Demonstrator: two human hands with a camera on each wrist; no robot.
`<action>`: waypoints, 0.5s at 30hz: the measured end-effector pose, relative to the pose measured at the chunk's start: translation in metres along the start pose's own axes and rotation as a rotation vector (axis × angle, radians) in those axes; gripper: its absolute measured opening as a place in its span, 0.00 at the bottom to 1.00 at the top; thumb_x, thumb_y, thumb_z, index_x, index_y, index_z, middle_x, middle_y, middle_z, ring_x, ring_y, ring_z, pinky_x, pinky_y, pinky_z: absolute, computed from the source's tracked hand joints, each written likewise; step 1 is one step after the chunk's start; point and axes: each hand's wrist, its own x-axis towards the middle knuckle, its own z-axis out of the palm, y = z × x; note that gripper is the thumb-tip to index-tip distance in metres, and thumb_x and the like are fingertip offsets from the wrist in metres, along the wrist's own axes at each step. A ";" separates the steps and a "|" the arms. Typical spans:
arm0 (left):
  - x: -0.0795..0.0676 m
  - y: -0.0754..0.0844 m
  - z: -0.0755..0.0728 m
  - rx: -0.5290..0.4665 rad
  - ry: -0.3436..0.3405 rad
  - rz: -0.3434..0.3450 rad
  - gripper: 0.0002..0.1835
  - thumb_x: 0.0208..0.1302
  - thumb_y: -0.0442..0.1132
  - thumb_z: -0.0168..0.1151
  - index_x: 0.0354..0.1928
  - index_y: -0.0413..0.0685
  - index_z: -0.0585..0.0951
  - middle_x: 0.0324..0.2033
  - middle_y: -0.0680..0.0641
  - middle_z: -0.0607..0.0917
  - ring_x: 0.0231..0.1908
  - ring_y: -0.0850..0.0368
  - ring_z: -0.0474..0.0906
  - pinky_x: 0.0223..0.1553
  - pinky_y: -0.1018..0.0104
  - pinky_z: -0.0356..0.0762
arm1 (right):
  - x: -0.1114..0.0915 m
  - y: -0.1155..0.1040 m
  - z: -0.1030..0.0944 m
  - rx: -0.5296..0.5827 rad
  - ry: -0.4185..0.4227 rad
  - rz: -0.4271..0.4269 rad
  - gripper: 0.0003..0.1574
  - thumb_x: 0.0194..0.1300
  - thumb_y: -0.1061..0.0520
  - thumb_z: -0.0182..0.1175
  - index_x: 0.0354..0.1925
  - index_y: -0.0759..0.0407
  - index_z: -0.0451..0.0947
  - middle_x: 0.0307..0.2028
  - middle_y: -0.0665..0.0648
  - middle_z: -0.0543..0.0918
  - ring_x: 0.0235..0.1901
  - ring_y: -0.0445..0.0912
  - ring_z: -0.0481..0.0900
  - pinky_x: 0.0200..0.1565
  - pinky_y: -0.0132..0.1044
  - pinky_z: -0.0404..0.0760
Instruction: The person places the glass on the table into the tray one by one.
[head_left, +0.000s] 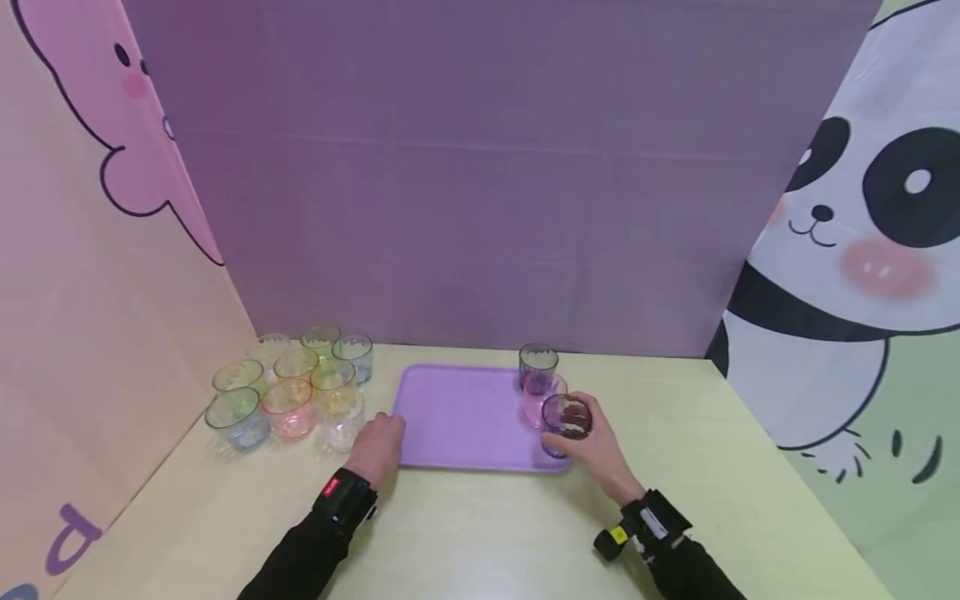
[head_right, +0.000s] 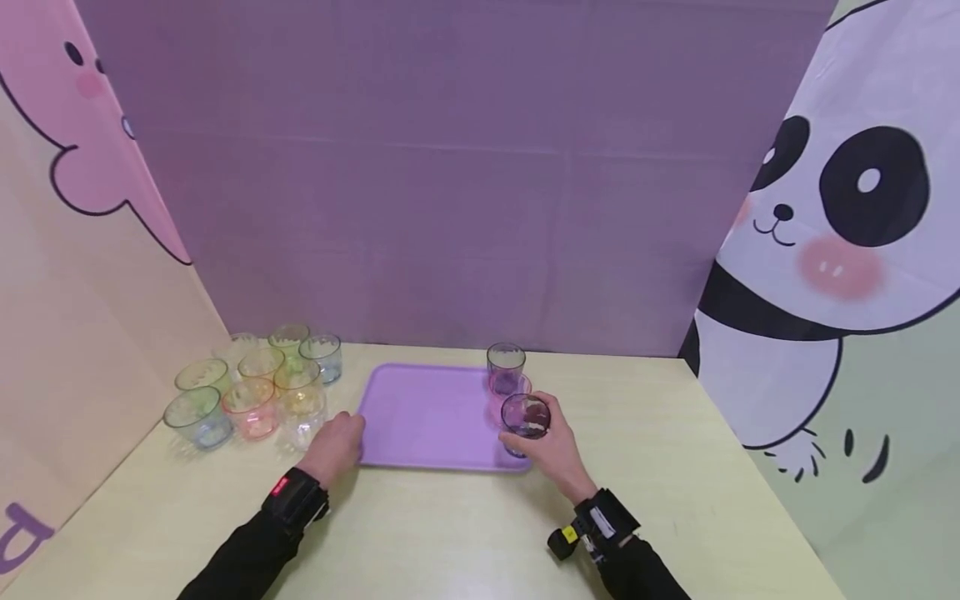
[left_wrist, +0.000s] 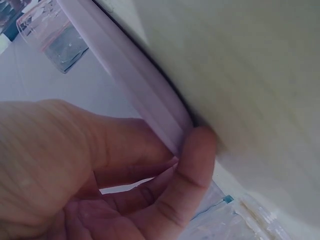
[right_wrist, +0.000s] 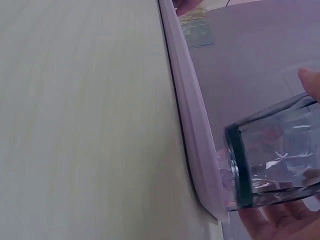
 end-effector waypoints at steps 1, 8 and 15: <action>0.000 0.000 0.000 0.002 -0.005 -0.003 0.03 0.49 0.24 0.56 0.26 0.35 0.77 0.21 0.39 0.76 0.24 0.46 0.74 0.23 0.55 0.73 | 0.000 0.000 0.001 -0.007 -0.003 0.004 0.52 0.41 0.45 0.73 0.61 0.49 0.57 0.56 0.59 0.71 0.57 0.54 0.70 0.56 0.48 0.72; 0.000 0.000 0.000 -0.002 -0.006 -0.006 0.03 0.49 0.23 0.56 0.26 0.35 0.77 0.21 0.38 0.76 0.24 0.45 0.74 0.23 0.55 0.73 | -0.003 -0.001 0.002 -0.003 -0.026 -0.004 0.51 0.40 0.46 0.74 0.59 0.52 0.59 0.55 0.60 0.72 0.55 0.54 0.72 0.56 0.47 0.72; 0.000 -0.001 0.001 -0.002 -0.006 -0.007 0.02 0.48 0.24 0.57 0.25 0.35 0.76 0.21 0.38 0.76 0.24 0.45 0.74 0.23 0.54 0.74 | -0.002 0.000 0.004 -0.068 -0.008 -0.018 0.53 0.35 0.43 0.75 0.58 0.49 0.60 0.52 0.58 0.73 0.53 0.52 0.74 0.55 0.47 0.73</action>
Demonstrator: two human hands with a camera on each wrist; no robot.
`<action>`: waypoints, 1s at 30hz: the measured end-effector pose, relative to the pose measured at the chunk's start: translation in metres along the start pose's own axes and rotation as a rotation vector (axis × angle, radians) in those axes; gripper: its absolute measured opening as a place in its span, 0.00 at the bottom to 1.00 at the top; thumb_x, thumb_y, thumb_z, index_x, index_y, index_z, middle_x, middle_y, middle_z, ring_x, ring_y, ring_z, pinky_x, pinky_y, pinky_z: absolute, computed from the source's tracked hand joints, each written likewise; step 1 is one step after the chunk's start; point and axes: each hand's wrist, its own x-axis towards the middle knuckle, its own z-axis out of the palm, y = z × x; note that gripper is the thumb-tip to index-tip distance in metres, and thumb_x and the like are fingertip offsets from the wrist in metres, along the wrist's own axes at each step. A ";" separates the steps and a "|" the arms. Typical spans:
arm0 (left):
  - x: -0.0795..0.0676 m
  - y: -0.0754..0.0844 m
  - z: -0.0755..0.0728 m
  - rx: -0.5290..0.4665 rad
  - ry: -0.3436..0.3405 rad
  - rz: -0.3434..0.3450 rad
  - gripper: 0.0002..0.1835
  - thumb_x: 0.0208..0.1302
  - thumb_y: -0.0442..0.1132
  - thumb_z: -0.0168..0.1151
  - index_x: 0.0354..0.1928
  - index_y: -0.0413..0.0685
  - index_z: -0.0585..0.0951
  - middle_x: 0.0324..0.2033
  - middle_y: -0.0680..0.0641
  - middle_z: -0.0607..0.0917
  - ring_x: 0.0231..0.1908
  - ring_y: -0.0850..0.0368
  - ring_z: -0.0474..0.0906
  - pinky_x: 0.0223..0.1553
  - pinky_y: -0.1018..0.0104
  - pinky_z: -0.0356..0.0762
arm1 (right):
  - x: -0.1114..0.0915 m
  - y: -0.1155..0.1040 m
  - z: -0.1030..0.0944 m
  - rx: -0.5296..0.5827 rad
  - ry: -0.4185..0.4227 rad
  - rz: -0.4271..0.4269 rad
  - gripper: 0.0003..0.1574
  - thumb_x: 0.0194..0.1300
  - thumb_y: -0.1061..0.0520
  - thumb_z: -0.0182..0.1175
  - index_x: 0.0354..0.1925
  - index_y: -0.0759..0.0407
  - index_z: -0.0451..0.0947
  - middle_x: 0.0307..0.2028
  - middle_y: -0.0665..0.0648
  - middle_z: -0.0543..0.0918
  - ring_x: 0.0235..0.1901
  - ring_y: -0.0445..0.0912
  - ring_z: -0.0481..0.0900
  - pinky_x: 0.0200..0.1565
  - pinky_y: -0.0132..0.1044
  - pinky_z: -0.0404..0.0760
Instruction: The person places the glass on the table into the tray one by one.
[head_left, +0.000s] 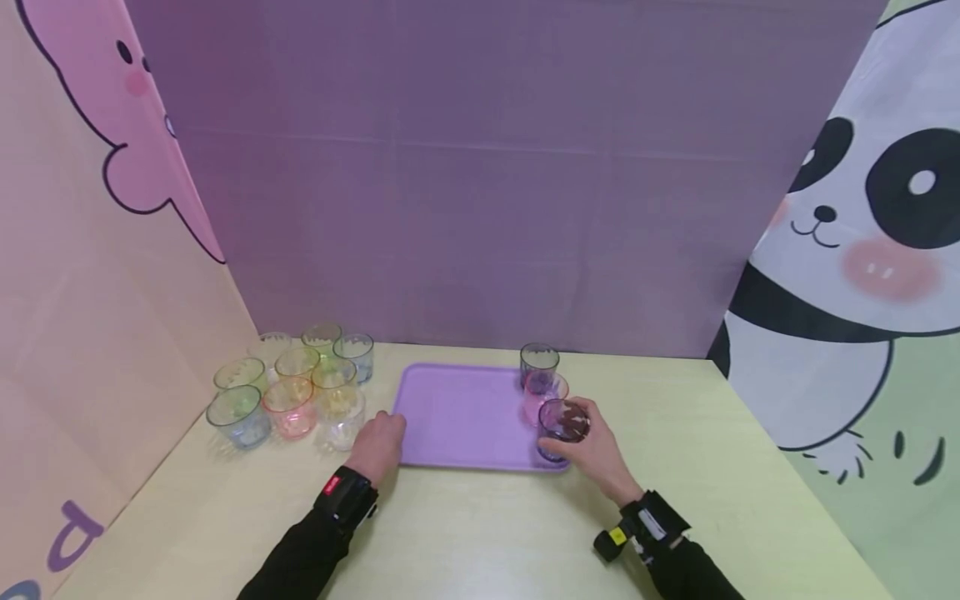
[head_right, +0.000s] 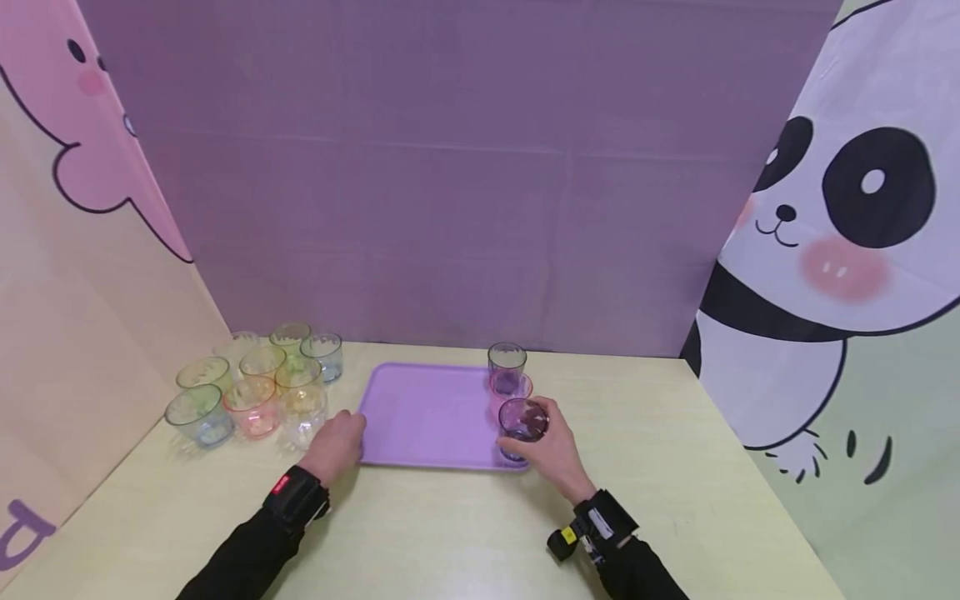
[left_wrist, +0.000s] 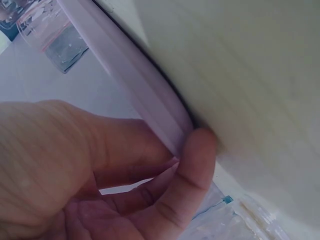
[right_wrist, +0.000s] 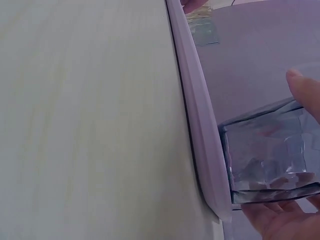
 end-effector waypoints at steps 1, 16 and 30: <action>0.000 0.000 0.000 -0.001 0.000 -0.001 0.02 0.48 0.24 0.57 0.25 0.35 0.76 0.21 0.38 0.76 0.24 0.45 0.74 0.23 0.54 0.74 | 0.000 0.001 0.000 -0.010 -0.003 0.001 0.53 0.35 0.43 0.75 0.58 0.50 0.60 0.52 0.57 0.73 0.52 0.52 0.74 0.55 0.46 0.73; 0.000 -0.001 0.001 -0.007 -0.002 -0.012 0.02 0.49 0.24 0.57 0.26 0.34 0.77 0.22 0.37 0.76 0.24 0.45 0.75 0.23 0.54 0.74 | 0.002 -0.002 0.007 -0.118 -0.010 -0.029 0.58 0.33 0.40 0.75 0.58 0.55 0.58 0.53 0.58 0.74 0.52 0.51 0.74 0.54 0.45 0.74; -0.001 0.002 -0.001 -0.005 0.012 -0.001 0.03 0.48 0.24 0.56 0.26 0.34 0.77 0.22 0.37 0.76 0.24 0.44 0.75 0.23 0.53 0.74 | 0.000 -0.004 0.003 -0.091 -0.040 0.000 0.57 0.36 0.43 0.75 0.60 0.57 0.58 0.54 0.59 0.72 0.54 0.53 0.72 0.55 0.47 0.72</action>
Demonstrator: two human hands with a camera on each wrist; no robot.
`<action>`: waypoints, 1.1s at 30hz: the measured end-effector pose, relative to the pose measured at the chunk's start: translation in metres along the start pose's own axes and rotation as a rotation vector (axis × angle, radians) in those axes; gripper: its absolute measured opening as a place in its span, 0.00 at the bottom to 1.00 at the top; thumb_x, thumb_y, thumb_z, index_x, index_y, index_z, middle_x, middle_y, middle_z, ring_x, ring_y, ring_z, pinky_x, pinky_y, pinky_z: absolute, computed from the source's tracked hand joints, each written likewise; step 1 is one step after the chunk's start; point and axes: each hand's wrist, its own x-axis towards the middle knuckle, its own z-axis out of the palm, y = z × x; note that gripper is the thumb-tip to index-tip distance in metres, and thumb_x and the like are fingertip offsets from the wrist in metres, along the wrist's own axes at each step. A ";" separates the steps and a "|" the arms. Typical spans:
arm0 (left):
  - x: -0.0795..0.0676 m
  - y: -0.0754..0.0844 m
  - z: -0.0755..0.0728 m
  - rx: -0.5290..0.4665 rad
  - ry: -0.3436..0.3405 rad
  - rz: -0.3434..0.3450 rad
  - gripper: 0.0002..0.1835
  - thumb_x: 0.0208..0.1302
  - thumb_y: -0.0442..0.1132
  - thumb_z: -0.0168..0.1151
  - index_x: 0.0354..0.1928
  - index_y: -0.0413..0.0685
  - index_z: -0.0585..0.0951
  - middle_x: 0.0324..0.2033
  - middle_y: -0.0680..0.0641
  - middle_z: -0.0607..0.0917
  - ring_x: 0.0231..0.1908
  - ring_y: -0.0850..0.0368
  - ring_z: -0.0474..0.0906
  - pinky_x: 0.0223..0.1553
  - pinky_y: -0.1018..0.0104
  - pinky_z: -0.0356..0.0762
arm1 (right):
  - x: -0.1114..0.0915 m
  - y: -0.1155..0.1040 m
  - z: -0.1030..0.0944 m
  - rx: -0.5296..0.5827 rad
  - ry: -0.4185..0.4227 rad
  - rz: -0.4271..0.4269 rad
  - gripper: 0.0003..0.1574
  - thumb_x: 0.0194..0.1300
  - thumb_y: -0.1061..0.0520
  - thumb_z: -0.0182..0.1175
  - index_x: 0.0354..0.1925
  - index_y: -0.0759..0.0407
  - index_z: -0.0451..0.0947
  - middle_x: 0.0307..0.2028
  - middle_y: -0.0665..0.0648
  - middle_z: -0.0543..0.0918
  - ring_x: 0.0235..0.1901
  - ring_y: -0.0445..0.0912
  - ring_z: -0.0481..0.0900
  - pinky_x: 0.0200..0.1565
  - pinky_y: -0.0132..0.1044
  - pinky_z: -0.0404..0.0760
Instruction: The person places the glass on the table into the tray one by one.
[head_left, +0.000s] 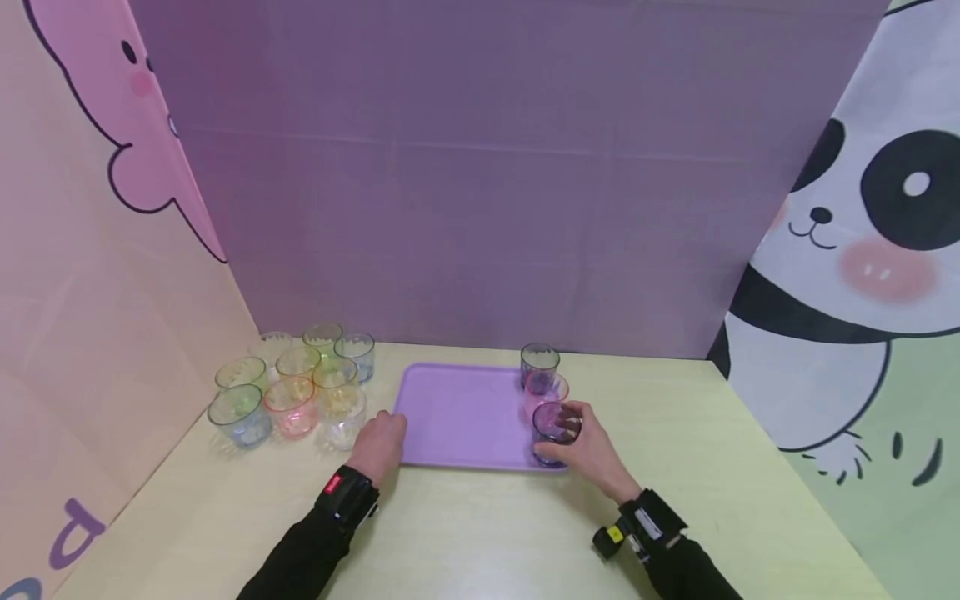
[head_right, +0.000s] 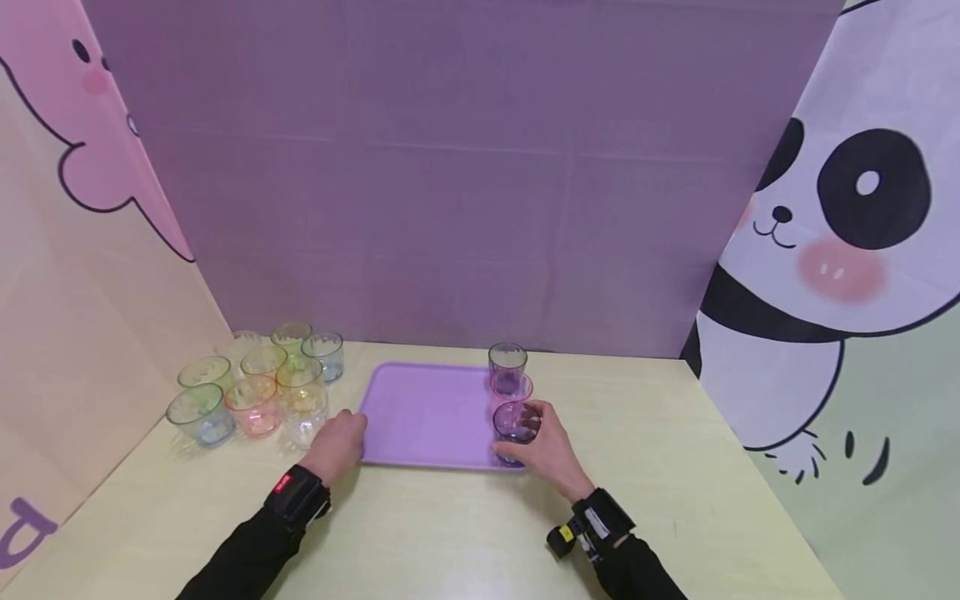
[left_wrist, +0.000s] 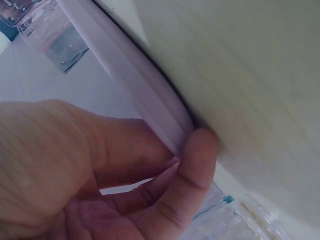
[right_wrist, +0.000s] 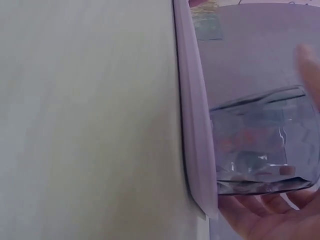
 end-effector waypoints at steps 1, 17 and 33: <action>0.000 0.000 0.000 -0.001 -0.001 -0.002 0.03 0.48 0.24 0.56 0.26 0.34 0.77 0.22 0.37 0.76 0.24 0.44 0.75 0.23 0.53 0.74 | 0.000 0.000 -0.001 0.008 0.001 0.004 0.55 0.38 0.43 0.74 0.60 0.57 0.58 0.54 0.59 0.71 0.54 0.53 0.72 0.55 0.47 0.73; 0.001 -0.001 0.002 -0.005 -0.017 -0.009 0.03 0.49 0.23 0.56 0.27 0.35 0.77 0.22 0.37 0.76 0.24 0.45 0.75 0.24 0.54 0.74 | 0.012 0.004 -0.025 0.162 0.085 0.060 0.35 0.72 0.40 0.31 0.59 0.65 0.62 0.55 0.69 0.67 0.52 0.59 0.72 0.46 0.42 0.80; -0.002 0.000 -0.017 -0.093 -0.051 0.006 0.06 0.48 0.22 0.54 0.21 0.39 0.72 0.18 0.41 0.77 0.21 0.46 0.75 0.21 0.57 0.72 | 0.032 0.025 -0.020 -0.073 -0.065 0.182 0.19 0.49 0.75 0.45 0.38 0.69 0.78 0.29 0.60 0.81 0.23 0.46 0.79 0.26 0.38 0.82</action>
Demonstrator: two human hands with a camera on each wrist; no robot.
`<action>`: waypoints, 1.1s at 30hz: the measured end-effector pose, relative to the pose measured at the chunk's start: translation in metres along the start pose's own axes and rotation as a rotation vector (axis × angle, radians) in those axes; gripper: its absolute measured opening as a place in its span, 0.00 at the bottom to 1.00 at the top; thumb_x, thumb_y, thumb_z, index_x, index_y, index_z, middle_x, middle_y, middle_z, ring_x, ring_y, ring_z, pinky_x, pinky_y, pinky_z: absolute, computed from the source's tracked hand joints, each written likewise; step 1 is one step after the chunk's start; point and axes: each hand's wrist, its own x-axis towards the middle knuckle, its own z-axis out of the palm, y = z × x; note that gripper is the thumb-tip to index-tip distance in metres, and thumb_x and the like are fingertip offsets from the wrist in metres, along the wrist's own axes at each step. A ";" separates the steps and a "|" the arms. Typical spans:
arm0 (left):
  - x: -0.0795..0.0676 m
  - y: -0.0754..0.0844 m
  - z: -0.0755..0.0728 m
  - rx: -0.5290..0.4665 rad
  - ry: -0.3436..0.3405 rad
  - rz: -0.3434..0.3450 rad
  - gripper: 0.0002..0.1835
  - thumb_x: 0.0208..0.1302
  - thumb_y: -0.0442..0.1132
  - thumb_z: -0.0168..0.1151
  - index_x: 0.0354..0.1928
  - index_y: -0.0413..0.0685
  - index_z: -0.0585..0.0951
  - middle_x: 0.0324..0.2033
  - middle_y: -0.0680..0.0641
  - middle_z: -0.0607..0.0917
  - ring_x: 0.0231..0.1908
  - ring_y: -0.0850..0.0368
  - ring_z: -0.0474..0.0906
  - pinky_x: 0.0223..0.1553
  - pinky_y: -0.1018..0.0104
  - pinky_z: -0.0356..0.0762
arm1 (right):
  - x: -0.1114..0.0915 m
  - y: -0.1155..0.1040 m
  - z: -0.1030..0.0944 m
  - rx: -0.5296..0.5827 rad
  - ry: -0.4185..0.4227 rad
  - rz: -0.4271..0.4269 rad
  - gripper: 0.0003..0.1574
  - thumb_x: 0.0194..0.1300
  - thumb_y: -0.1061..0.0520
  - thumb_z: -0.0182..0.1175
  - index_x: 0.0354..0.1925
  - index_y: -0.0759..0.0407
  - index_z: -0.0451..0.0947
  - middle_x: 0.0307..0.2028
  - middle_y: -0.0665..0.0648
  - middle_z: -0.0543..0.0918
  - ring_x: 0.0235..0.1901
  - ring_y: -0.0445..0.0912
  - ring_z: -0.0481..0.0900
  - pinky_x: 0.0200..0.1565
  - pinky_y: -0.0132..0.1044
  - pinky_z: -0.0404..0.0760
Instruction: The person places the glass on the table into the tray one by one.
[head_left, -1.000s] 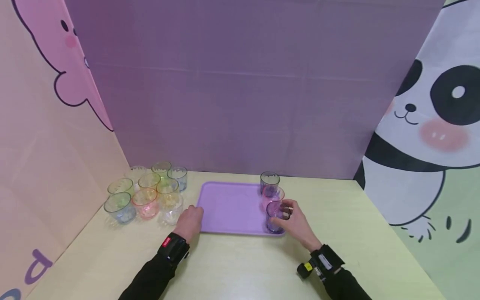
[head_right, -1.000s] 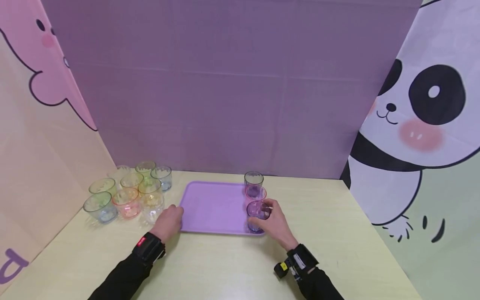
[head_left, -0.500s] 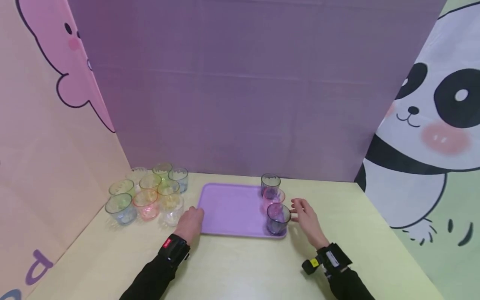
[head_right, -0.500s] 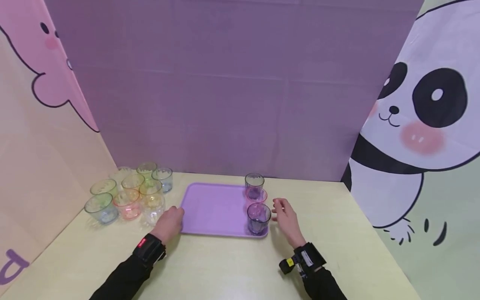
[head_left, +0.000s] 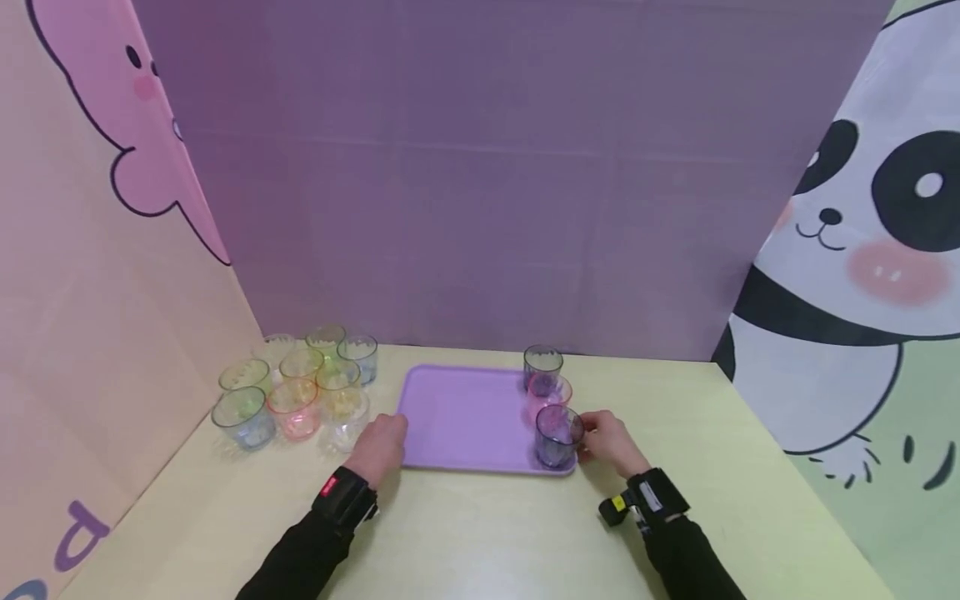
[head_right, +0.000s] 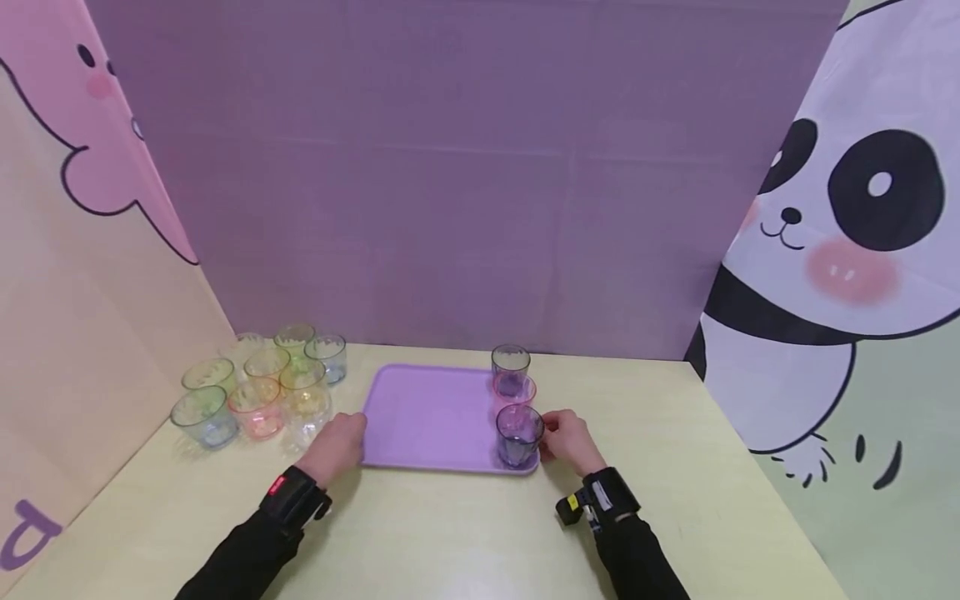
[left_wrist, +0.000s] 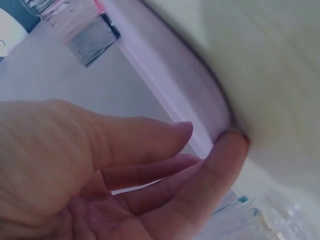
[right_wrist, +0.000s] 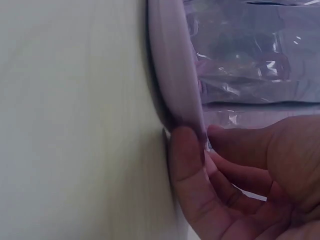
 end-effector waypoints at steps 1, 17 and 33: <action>-0.001 0.001 -0.002 -0.005 -0.001 -0.001 0.06 0.48 0.23 0.54 0.21 0.39 0.72 0.18 0.41 0.77 0.21 0.47 0.75 0.21 0.57 0.72 | 0.000 0.000 0.001 -0.005 0.000 -0.003 0.20 0.48 0.76 0.45 0.37 0.70 0.79 0.29 0.60 0.81 0.23 0.46 0.79 0.26 0.38 0.82; 0.006 -0.006 -0.047 -0.087 0.225 -0.030 0.11 0.59 0.40 0.59 0.27 0.37 0.80 0.23 0.43 0.80 0.26 0.48 0.76 0.26 0.57 0.74 | 0.001 -0.009 0.003 -0.068 0.035 -0.015 0.09 0.48 0.75 0.55 0.28 0.68 0.78 0.29 0.61 0.82 0.24 0.47 0.79 0.23 0.37 0.82; -0.003 -0.043 -0.058 0.029 0.124 -0.174 0.32 0.45 0.46 0.70 0.46 0.27 0.73 0.39 0.25 0.75 0.43 0.28 0.70 0.41 0.41 0.72 | -0.002 -0.007 0.005 -0.090 0.027 -0.007 0.09 0.49 0.75 0.54 0.27 0.67 0.77 0.27 0.58 0.80 0.25 0.46 0.78 0.23 0.36 0.82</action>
